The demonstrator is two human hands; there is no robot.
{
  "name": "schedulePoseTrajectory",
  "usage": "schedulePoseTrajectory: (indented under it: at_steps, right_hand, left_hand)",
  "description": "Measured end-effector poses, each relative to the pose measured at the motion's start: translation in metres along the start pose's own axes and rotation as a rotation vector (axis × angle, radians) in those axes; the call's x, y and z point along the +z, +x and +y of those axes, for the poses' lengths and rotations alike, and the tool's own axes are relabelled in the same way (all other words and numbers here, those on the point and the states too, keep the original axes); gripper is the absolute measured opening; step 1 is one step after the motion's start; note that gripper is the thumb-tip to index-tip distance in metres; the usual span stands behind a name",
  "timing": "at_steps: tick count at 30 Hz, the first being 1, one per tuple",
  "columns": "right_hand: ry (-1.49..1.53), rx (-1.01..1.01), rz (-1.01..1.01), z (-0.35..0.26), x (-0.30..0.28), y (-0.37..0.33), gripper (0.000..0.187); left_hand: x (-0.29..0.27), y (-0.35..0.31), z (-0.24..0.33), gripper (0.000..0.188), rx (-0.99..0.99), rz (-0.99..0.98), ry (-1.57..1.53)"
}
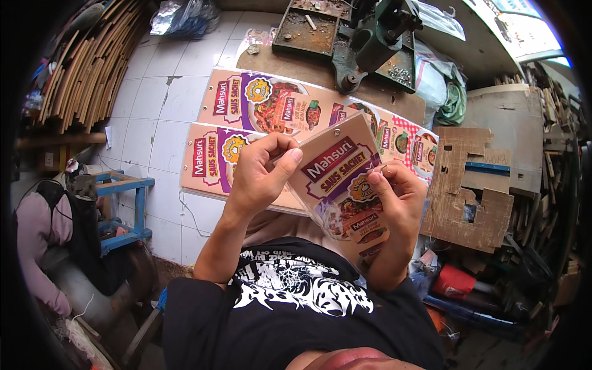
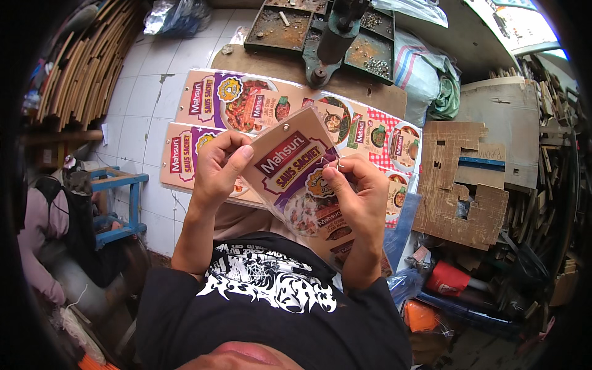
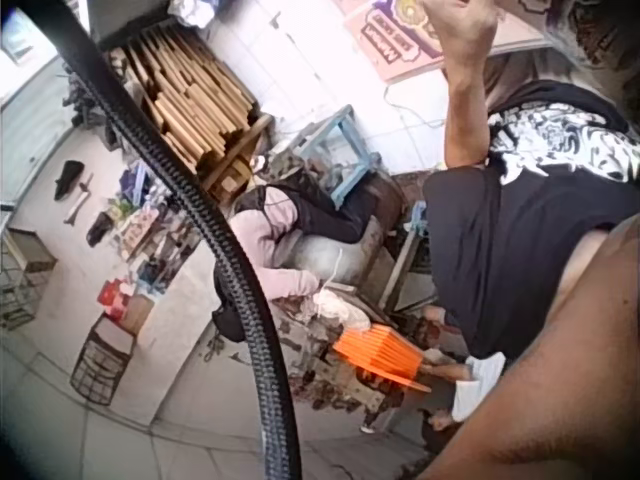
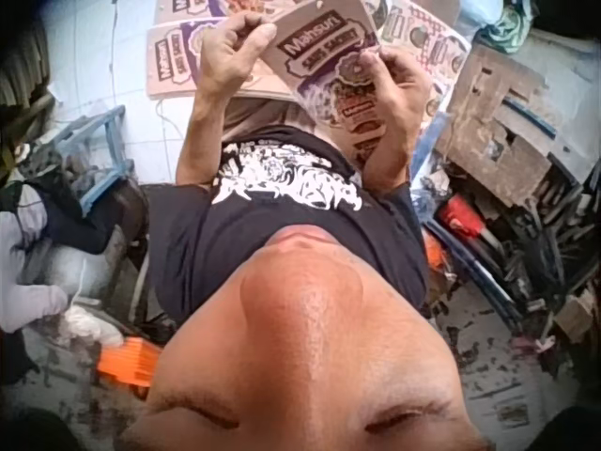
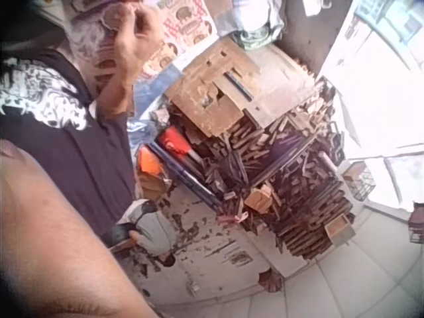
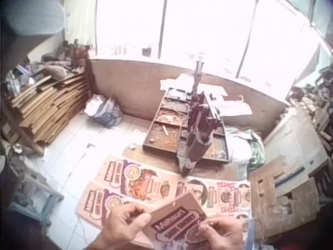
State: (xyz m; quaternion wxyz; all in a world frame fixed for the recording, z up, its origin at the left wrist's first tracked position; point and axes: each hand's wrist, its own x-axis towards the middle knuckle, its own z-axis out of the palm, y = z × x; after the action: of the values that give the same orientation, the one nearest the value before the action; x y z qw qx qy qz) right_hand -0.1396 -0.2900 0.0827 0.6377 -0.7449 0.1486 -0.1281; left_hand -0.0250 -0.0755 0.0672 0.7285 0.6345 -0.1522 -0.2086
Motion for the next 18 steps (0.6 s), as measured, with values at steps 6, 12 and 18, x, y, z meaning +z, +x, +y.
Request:
schedulePoseTrajectory:
  at_steps: [6,12,18]
  right_hand:
    - [0.055,0.059,0.035,-0.001,0.004,-0.003,0.009]
    - [0.081,0.065,0.060,0.002,0.002,-0.004,0.011]
    - [0.076,0.043,0.052,0.005,0.004,-0.005,0.011]
  left_hand:
    - [-0.012,-0.007,-0.010,0.020,-0.010,-0.061,-0.149]
    - [-0.012,-0.012,-0.011,0.023,-0.071,-0.090,-0.176]
    - [-0.004,-0.010,-0.015,0.030,0.038,0.020,-0.267]
